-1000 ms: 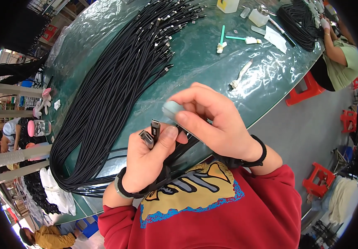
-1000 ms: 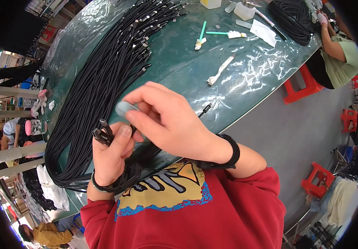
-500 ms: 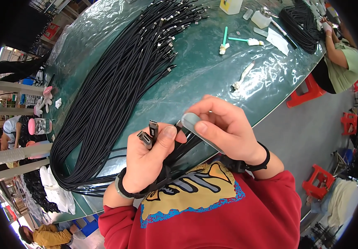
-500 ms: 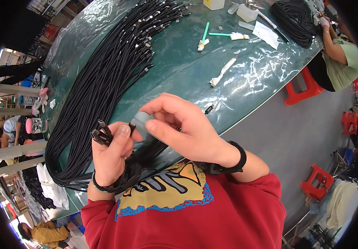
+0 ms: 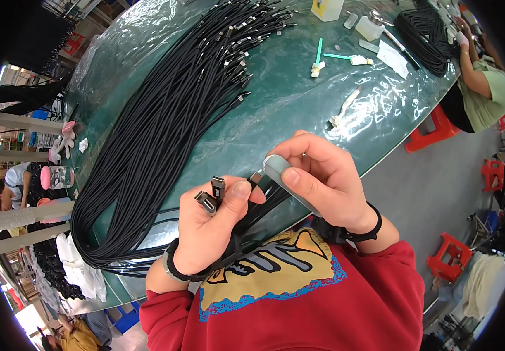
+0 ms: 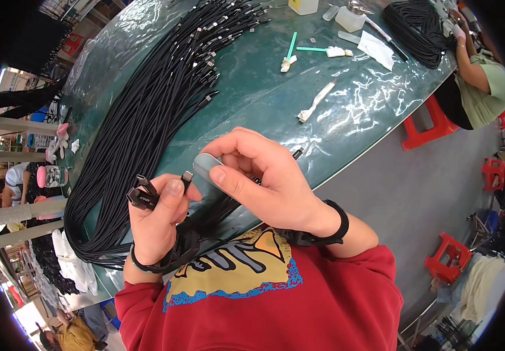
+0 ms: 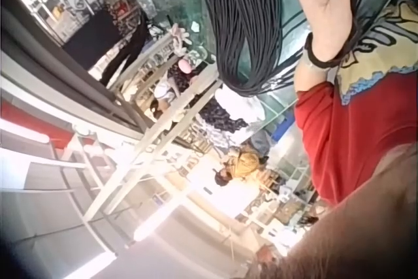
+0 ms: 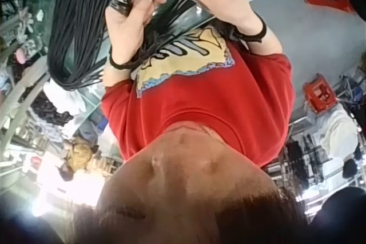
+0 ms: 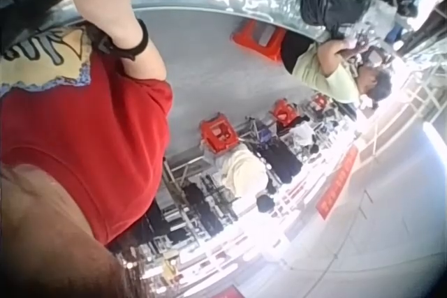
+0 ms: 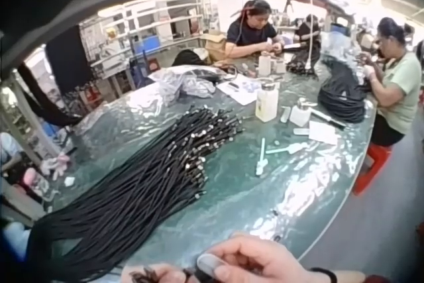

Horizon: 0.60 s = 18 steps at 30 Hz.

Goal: The person picks up a bundle of cables and uses a file to scrape the metal connectors one by one. They then use a green tool with a cloth-wrapped end to wipe the connectors before setting the cables down.

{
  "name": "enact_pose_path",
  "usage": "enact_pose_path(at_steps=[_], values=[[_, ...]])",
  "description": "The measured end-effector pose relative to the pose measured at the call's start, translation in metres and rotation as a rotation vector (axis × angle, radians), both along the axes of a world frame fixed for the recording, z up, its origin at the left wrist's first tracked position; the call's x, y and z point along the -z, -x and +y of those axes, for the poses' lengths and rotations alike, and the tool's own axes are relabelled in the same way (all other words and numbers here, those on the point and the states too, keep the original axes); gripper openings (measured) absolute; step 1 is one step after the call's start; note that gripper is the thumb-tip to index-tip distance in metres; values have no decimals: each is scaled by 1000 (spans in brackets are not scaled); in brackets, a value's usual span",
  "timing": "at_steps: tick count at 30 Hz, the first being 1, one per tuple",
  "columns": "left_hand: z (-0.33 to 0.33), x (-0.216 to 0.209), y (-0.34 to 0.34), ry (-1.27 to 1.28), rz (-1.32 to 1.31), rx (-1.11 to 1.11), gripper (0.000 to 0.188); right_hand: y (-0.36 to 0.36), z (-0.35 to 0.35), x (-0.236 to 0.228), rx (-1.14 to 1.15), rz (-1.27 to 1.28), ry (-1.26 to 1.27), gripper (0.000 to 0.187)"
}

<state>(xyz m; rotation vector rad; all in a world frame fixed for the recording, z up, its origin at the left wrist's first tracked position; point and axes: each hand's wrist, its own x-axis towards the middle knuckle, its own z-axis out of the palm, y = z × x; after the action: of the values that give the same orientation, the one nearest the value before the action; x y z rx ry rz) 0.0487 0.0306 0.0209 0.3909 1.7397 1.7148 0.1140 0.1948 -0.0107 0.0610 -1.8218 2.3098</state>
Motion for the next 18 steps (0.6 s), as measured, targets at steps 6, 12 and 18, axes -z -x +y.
enact_pose_path(at_steps=[6, 12, 18], values=[[0, -1, -1, 0, 5, 19, 24, 1, 0, -3, 40, 3, -41, 19], [-5, 0, 8, -93, -199, 84, 25, 13, -2, -7, 131, 328, -499, 22], [-13, -4, 14, -223, -432, 118, 24, 6, 6, 14, 93, 219, -541, 25]])
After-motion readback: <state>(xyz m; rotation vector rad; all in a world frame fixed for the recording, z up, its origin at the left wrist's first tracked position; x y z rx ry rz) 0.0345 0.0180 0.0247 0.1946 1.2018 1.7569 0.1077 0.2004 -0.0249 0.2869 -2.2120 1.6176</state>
